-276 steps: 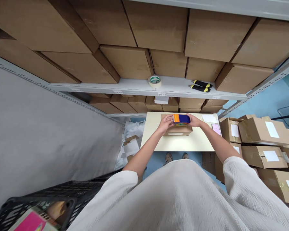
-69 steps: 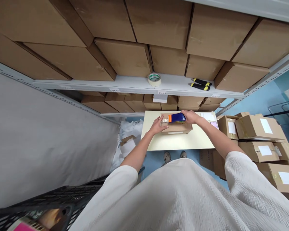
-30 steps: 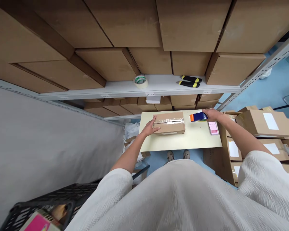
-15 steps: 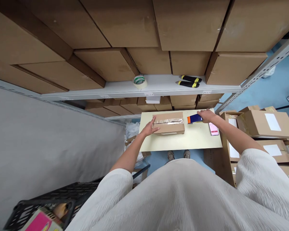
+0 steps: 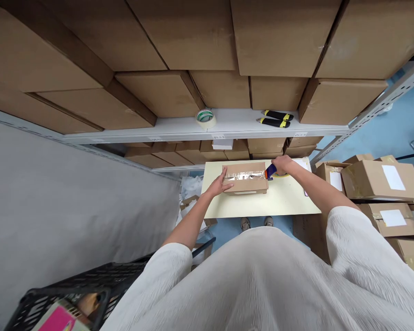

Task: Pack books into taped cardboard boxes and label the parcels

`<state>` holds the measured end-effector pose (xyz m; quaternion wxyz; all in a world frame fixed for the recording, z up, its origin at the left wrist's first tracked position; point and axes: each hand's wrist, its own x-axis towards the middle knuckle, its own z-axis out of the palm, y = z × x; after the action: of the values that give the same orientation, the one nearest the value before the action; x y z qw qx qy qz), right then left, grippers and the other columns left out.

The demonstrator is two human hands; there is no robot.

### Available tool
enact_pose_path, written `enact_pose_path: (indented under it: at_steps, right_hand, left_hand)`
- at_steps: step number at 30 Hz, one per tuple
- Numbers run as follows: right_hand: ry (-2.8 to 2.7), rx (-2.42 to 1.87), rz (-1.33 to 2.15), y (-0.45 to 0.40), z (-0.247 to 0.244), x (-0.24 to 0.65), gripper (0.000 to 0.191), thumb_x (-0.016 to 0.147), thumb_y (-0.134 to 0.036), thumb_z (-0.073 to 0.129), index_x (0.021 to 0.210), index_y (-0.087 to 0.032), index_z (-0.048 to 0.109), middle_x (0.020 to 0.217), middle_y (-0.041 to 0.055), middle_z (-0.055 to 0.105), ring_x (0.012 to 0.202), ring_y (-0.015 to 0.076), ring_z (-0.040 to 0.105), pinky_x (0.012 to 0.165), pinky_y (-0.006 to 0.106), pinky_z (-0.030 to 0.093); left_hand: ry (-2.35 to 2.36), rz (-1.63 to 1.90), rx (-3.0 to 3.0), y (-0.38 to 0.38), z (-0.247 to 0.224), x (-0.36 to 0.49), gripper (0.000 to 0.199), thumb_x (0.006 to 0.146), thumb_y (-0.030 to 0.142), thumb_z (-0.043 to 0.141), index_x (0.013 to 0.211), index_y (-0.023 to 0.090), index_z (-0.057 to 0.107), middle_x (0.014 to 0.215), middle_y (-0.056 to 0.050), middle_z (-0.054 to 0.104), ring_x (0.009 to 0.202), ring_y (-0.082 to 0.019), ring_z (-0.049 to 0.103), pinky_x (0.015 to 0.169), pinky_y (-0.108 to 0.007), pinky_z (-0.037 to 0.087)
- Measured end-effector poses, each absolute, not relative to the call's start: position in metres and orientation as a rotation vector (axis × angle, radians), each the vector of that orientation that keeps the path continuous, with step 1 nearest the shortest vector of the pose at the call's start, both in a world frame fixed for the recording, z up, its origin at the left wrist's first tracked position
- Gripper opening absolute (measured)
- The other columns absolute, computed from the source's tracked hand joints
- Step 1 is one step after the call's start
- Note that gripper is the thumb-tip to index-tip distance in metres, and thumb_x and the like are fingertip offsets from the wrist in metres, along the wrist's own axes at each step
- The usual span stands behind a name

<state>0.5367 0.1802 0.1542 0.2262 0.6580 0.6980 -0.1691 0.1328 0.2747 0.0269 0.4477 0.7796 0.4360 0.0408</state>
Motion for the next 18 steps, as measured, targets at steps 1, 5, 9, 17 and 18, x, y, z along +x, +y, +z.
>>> enact_pose_path:
  at_steps: [1,5,9,17,18]
  right_hand:
    - [1.929,1.820,-0.476,0.184,0.152,0.536,0.049,0.074,-0.040,0.086,0.119,-0.022,0.075,0.111,0.0201,0.080,0.104,0.0392,0.077,0.084,0.044,0.058]
    - [1.957,1.802,-0.487,0.201,0.145,0.535,0.045,0.067,-0.039,0.089,0.109,-0.025,0.080,0.105,0.0185,0.081,0.100,0.0403,0.077,0.083,0.047,0.060]
    - [1.939,1.794,-0.463,0.219,0.141,0.523,0.041,0.061,-0.034,0.090,0.099,-0.024,0.082,0.098,0.0170,0.081,0.094,0.0405,0.077,0.080,0.050,0.061]
    - [1.854,1.667,-0.537,0.185,0.127,0.503,0.038,0.061,-0.028,0.086,0.097,-0.020,0.080,0.099,0.0194,0.082,0.096,0.0386,0.078,0.078,0.045,0.060]
    - [1.825,1.683,-0.542,0.178,0.130,0.513,0.041,0.062,-0.029,0.087,0.101,-0.020,0.080,0.104,0.0206,0.082,0.097,0.0384,0.078,0.078,0.044,0.059]
  left_hand:
    - [1.081,0.105,1.929,0.275,0.027,0.133,0.129,0.085,0.071,0.083,0.181,0.030,0.007,0.164,-0.018,0.056,0.144,-0.038,0.058,0.119,-0.050,0.045]
    - [1.084,0.124,1.931,0.274,0.026,0.133,0.130,0.083,0.072,0.084,0.181,0.030,0.010,0.162,-0.018,0.058,0.144,-0.039,0.058,0.119,-0.049,0.045]
    - [1.093,0.111,1.932,0.273,0.028,0.134,0.128,0.083,0.072,0.083,0.181,0.029,0.011,0.167,-0.019,0.053,0.148,-0.041,0.055,0.118,-0.049,0.044]
    - [1.091,0.092,1.949,0.270,0.027,0.132,0.126,0.085,0.073,0.080,0.181,0.028,0.011,0.156,-0.019,0.058,0.141,-0.039,0.059,0.114,-0.048,0.045]
    - [1.093,0.095,1.950,0.270,0.026,0.132,0.125,0.085,0.073,0.079,0.181,0.028,0.012,0.155,-0.019,0.058,0.140,-0.039,0.059,0.114,-0.048,0.045]
